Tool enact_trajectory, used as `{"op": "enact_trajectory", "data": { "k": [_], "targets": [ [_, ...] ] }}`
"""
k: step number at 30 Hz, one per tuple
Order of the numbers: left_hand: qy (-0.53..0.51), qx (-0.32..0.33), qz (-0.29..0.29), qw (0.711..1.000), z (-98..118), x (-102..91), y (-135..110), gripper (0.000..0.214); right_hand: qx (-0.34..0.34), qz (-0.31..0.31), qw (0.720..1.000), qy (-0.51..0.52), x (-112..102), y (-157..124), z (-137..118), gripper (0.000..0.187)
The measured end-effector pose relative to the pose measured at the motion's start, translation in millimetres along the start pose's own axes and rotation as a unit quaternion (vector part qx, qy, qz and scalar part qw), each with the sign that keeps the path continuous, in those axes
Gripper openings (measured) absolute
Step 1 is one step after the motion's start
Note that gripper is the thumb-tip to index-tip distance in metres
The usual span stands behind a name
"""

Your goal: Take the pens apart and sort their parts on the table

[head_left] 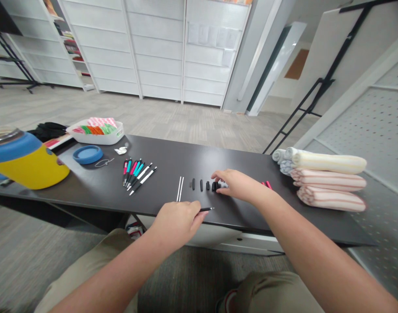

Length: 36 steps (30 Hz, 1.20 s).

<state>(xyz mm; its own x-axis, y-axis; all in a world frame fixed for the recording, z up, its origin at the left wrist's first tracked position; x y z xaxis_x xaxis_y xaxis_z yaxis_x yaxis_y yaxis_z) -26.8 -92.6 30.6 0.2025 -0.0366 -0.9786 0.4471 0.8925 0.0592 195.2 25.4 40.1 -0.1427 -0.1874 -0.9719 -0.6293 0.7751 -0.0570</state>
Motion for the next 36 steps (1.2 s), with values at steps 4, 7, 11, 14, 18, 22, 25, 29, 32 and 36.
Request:
{"op": "enact_trajectory", "data": {
  "k": [4,7,11,14,18,22,25,29,32,36],
  "targets": [
    [0.002,0.000,-0.002,1.000,0,-1.0,0,0.036,0.012,-0.002,1.000,0.016,1,2,-3,0.046],
    [0.003,-0.001,-0.007,1.000,0,-1.8,0,0.037,-0.014,0.001,1.000,0.019,1,4,-5,0.047],
    [0.002,-0.005,-0.005,1.000,0,-1.8,0,0.037,-0.056,-0.009,0.998,0.029,4,6,-4,0.054],
    [-0.001,-0.006,-0.005,1.000,0,-1.4,0,0.038,-0.073,-0.020,0.997,0.027,7,9,-3,0.053],
    [-0.001,-0.005,-0.004,1.000,0,-1.7,0,0.037,-0.065,-0.023,0.998,0.011,7,9,-5,0.044],
    [0.002,-0.002,-0.001,1.000,0,-1.7,0,0.036,-0.042,-0.015,0.999,-0.002,0,4,-11,0.037],
    [-0.001,-0.003,-0.003,1.000,0,-1.3,-1,0.036,-0.040,-0.010,0.999,0.001,-3,1,-15,0.037],
    [-0.001,-0.001,-0.003,1.000,0,-1.6,0,0.036,-0.045,-0.014,0.999,0.007,-1,2,-13,0.038],
    [0.001,-0.003,-0.007,1.000,0,-2.0,0,0.036,-0.043,-0.015,0.999,0.016,1,4,-9,0.038],
    [-0.001,-0.008,-0.012,1.000,0,-1.9,0,0.036,-0.041,-0.015,0.999,0.017,2,5,-9,0.037]
  ]
}}
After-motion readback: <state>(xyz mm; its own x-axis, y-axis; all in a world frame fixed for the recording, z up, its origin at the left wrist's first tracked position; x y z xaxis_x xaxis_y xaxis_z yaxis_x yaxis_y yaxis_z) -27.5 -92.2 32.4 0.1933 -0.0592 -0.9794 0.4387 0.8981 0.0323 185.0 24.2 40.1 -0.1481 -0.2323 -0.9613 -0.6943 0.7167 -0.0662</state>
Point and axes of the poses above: each hand's wrist, its own y-axis towards the middle knuckle, its own x-axis out of the palm, z = x × y, the point moved 2 cm from there along y, towards the middle knuckle
